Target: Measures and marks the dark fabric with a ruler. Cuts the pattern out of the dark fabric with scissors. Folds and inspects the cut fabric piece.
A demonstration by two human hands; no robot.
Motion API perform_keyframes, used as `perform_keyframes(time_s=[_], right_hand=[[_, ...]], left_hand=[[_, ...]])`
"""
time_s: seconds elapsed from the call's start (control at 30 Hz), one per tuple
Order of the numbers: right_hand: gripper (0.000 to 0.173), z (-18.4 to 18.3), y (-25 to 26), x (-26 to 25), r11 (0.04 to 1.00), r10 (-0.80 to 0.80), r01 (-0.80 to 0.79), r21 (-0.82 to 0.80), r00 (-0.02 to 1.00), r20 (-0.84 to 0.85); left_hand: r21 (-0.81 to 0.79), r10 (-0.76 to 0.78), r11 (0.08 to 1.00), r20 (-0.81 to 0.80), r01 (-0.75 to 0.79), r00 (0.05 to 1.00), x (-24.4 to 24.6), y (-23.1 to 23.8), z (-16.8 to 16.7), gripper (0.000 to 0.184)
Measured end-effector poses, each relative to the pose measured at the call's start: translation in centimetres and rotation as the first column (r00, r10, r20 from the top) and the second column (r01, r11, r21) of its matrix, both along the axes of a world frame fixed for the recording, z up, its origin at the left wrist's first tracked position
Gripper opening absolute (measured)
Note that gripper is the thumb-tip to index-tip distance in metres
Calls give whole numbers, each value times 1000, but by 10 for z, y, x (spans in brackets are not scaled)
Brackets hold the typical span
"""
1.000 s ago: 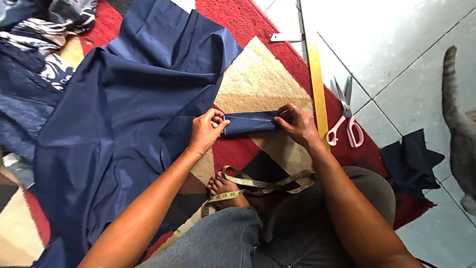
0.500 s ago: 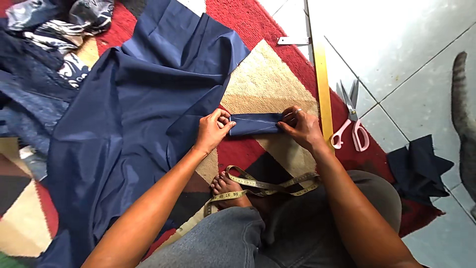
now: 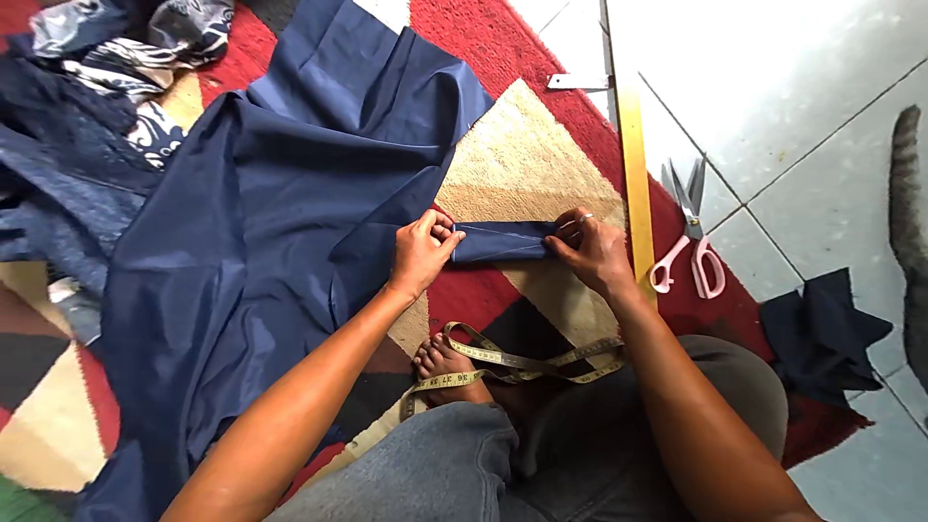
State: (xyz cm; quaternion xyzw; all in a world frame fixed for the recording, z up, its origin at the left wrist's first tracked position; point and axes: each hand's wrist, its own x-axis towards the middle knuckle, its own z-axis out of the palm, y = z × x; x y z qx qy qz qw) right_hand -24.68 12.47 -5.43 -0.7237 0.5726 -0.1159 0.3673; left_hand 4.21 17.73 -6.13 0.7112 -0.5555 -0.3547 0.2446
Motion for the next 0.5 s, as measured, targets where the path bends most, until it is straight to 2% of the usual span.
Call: perform_keyframes(time_s=[0.17, 0.33, 0.43, 0.5], right_hand=[[27, 1, 1, 3, 1000, -13, 13, -22, 1000, -25], [27, 2, 4, 9, 999, -10, 7, -48, 998, -60], [28, 2, 5, 12, 998, 3, -8, -70, 997, -77], [29, 2, 5, 14, 997, 7, -14, -76, 996, -91]], left_hand=[[-12, -13, 1000, 29, 13, 999, -1, 0, -1, 24], [-89, -35, 995, 106, 44, 994, -5, 1, -2, 28], [-166, -82, 980, 183, 113, 980, -6, 3, -3, 35], [-168, -128, 970, 255, 175, 959, -8, 3, -1, 33]])
